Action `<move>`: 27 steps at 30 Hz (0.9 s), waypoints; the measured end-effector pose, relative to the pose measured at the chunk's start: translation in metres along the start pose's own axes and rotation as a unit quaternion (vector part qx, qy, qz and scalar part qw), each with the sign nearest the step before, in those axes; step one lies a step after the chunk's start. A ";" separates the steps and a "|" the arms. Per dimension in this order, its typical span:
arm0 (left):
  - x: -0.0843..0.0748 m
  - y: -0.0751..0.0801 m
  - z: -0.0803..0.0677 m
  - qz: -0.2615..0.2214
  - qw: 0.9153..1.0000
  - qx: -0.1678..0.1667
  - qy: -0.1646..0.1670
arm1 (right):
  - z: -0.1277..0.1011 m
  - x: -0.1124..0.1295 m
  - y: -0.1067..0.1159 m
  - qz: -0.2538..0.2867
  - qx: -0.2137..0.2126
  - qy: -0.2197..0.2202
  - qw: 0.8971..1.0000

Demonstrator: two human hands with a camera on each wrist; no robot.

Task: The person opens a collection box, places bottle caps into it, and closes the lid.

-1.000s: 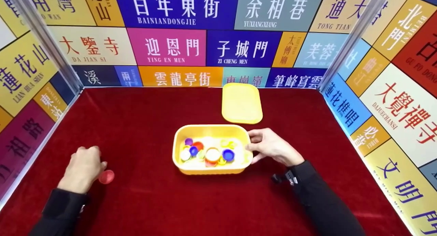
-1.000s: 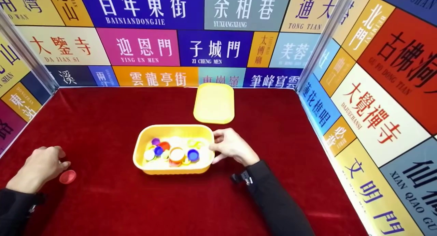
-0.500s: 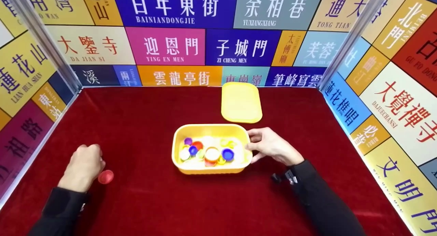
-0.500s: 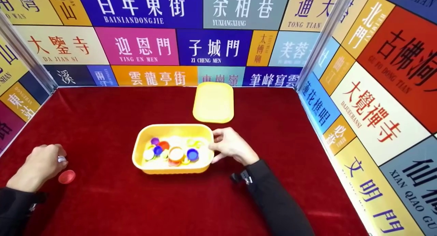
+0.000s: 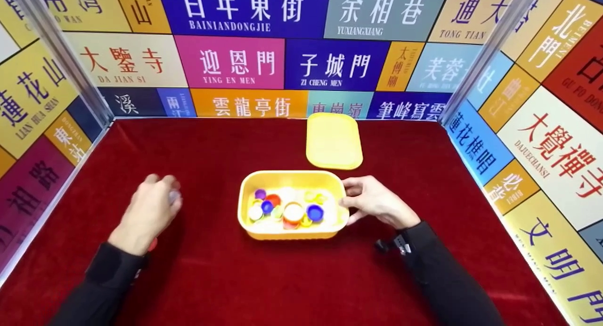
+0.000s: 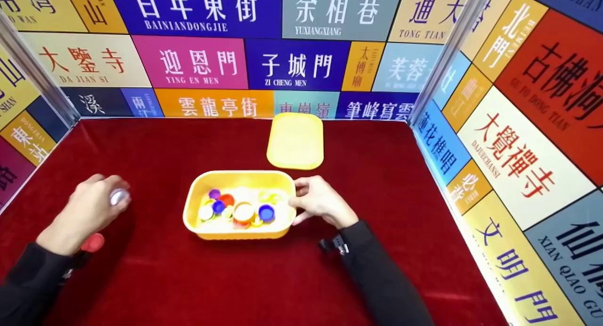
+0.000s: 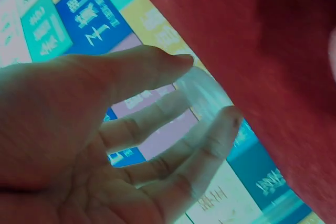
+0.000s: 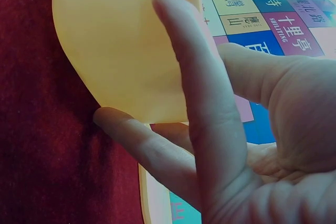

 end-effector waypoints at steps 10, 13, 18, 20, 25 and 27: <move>-0.059 -0.026 0.042 -0.020 0.993 -0.048 -0.107 | 0.000 -0.001 0.000 0.002 0.000 -0.002 1.000; -0.075 -0.035 0.053 -0.021 0.988 -0.049 -0.144 | 0.001 -0.001 0.001 0.002 0.003 -0.001 1.000; -0.101 -0.047 0.068 -0.028 0.982 -0.021 -0.184 | 0.001 0.000 0.001 0.002 0.004 -0.005 1.000; -0.112 -0.051 0.074 -0.030 0.979 -0.006 -0.201 | 0.000 0.000 0.001 0.002 0.002 -0.005 1.000; -0.133 -0.064 0.085 -0.026 0.968 0.031 -0.249 | 0.001 0.000 0.001 -0.001 0.000 -0.006 1.000; -0.140 -0.068 0.089 -0.023 0.964 0.044 -0.263 | 0.001 -0.001 0.001 -0.002 0.000 -0.005 1.000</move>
Point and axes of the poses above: each hand's wrist, its own z-axis towards the middle knuckle, its own y-axis out of the back of the hand, x = y × z, the point moved 1 cm from there along z, towards the middle knuckle, and after that the axes turned 14 degrees about -y, right-handed, at the moved point
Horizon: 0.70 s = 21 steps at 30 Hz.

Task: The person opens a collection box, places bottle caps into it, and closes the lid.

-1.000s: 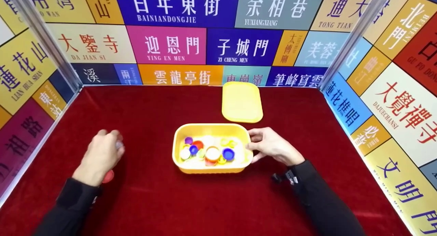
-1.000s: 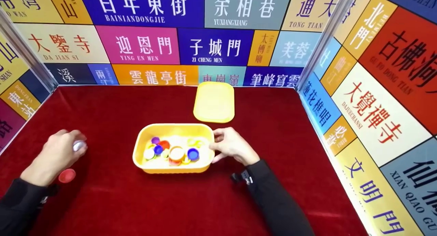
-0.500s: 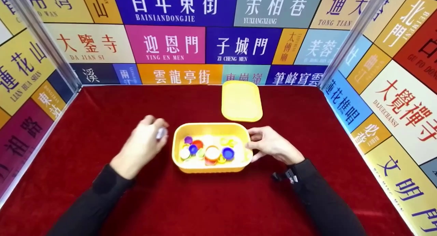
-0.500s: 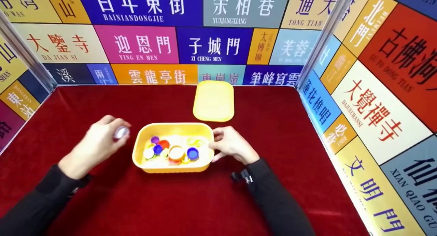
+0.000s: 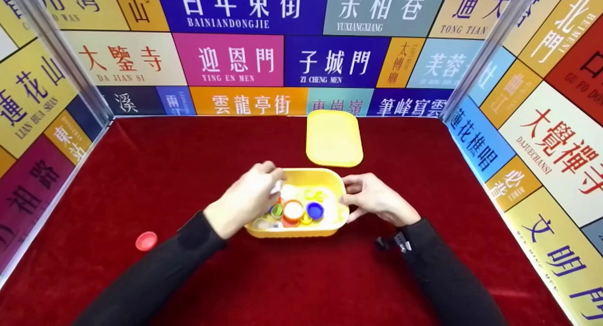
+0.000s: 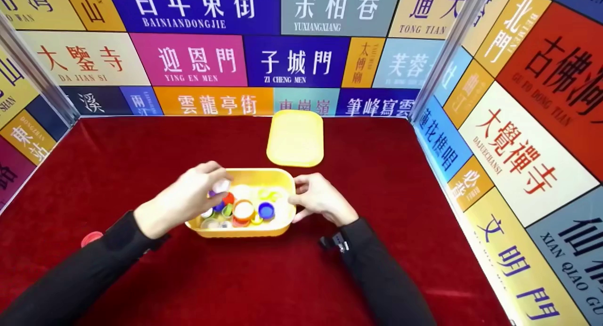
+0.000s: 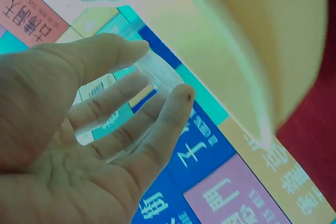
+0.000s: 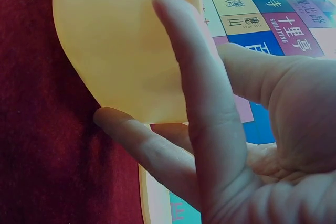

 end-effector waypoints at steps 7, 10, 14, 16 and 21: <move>-0.008 -0.012 0.021 -0.009 0.998 0.057 -0.019 | -0.001 0.000 -0.001 -0.002 -0.001 0.001 1.000; -0.010 -0.014 0.026 -0.031 0.996 0.078 -0.016 | 0.000 0.000 -0.001 -0.001 -0.002 0.000 1.000; -0.013 -0.015 0.027 -0.039 0.995 0.088 -0.009 | 0.000 0.000 -0.002 0.001 0.000 0.000 1.000; -0.013 -0.015 0.027 -0.040 0.995 0.087 -0.008 | -0.001 0.001 -0.002 0.001 0.000 0.000 1.000; -0.014 -0.015 0.027 -0.047 0.996 0.078 -0.010 | -0.002 0.002 -0.002 0.000 -0.003 -0.002 1.000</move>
Point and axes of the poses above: each hand's wrist, its own z-axis towards the middle knuckle, its own y-axis out of the back of the hand, x = y × z, the point moved 1 cm from there along z, towards the middle knuckle, and after that the axes turned 14 degrees about -y, right-handed, at the moved point
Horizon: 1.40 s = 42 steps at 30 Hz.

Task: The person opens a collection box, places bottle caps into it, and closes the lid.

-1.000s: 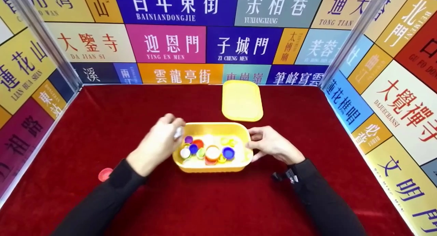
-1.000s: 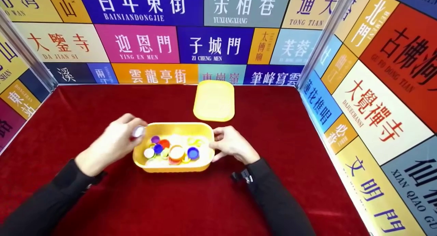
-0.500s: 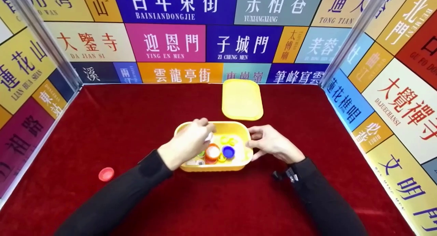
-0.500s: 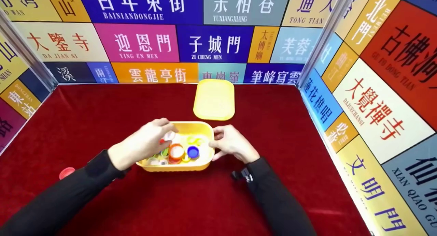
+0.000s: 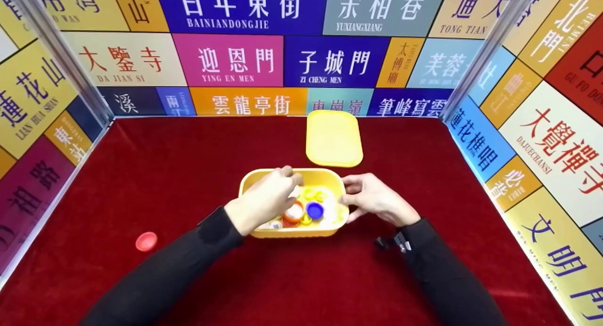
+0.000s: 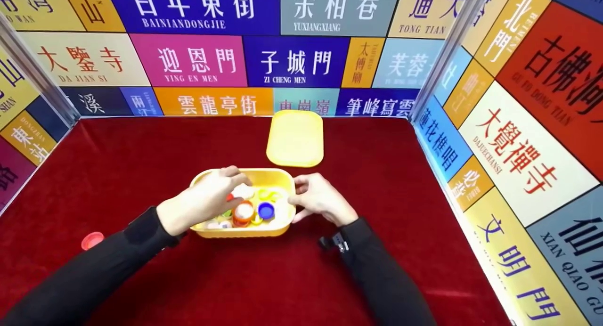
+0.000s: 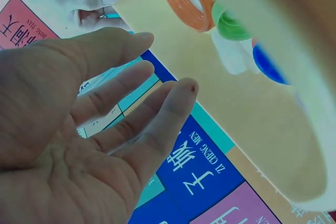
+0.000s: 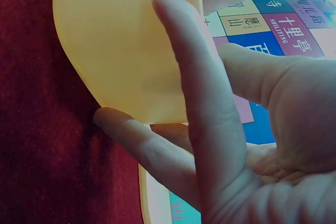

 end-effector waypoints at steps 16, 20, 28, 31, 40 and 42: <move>0.000 0.001 -0.009 0.015 1.000 -0.018 -0.002 | 0.001 0.001 0.000 -0.003 -0.002 0.001 1.000; 0.001 0.005 -0.014 0.033 0.999 -0.023 0.001 | 0.001 0.001 0.000 -0.003 -0.002 0.000 1.000; 0.005 0.013 -0.032 0.057 0.997 -0.028 0.039 | 0.001 0.000 0.000 -0.004 -0.001 0.002 1.000; 0.007 0.016 -0.042 0.067 0.996 -0.042 0.050 | 0.001 0.000 0.000 -0.004 -0.001 0.002 1.000; 0.021 0.026 -0.079 0.080 0.991 -0.075 0.079 | 0.001 -0.001 0.000 -0.002 0.003 0.007 1.000; 0.024 0.028 -0.089 0.077 0.990 -0.079 0.091 | 0.001 -0.001 0.000 0.000 0.002 0.006 1.000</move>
Point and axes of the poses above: each hand's wrist, its own z-axis towards the middle knuckle, its own y-axis out of the back of the hand, x = y × z, the point moved 1 cm from there along z, towards the middle knuckle, and after that the axes turned 14 degrees about -y, right-handed, at the moved point
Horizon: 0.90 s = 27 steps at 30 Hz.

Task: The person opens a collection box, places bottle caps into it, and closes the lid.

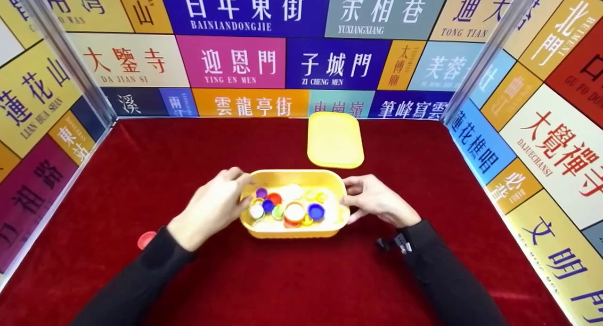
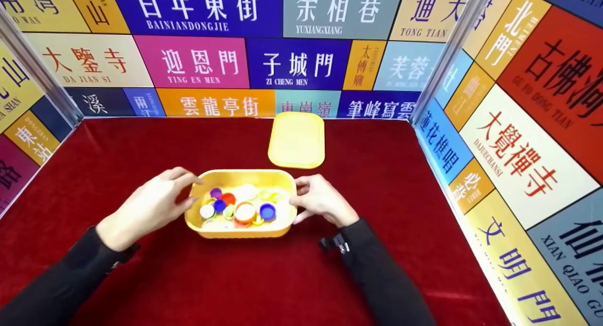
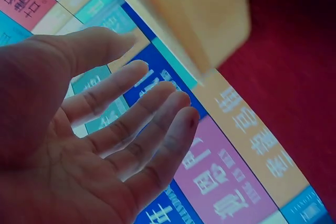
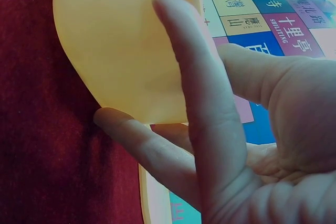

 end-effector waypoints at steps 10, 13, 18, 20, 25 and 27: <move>0.027 0.014 -0.052 0.006 0.998 -0.005 0.062 | -0.001 0.000 0.001 0.001 0.002 0.003 1.000; 0.034 0.018 -0.067 0.002 0.997 0.003 0.082 | -0.001 -0.001 0.001 0.002 0.000 0.003 1.000; 0.046 0.023 -0.090 -0.011 0.993 0.020 0.119 | 0.000 -0.001 0.000 0.001 0.000 0.002 1.000; 0.050 0.024 -0.099 -0.016 0.990 0.029 0.134 | 0.001 -0.002 0.000 0.000 0.000 0.002 1.000; 0.059 0.026 -0.121 -0.028 0.983 0.064 0.171 | 0.001 -0.001 0.000 0.000 -0.001 0.001 1.000; 0.061 0.027 -0.130 -0.032 0.978 0.085 0.189 | 0.000 0.000 0.000 0.000 -0.002 0.001 1.000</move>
Point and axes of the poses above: each hand's wrist, its own z-axis towards the middle knuckle, its own y-axis out of the back of the hand, x = y × z, the point moved 1 cm from there along z, towards the middle knuckle, and after that the axes turned 14 degrees about -y, right-handed, at the moved point
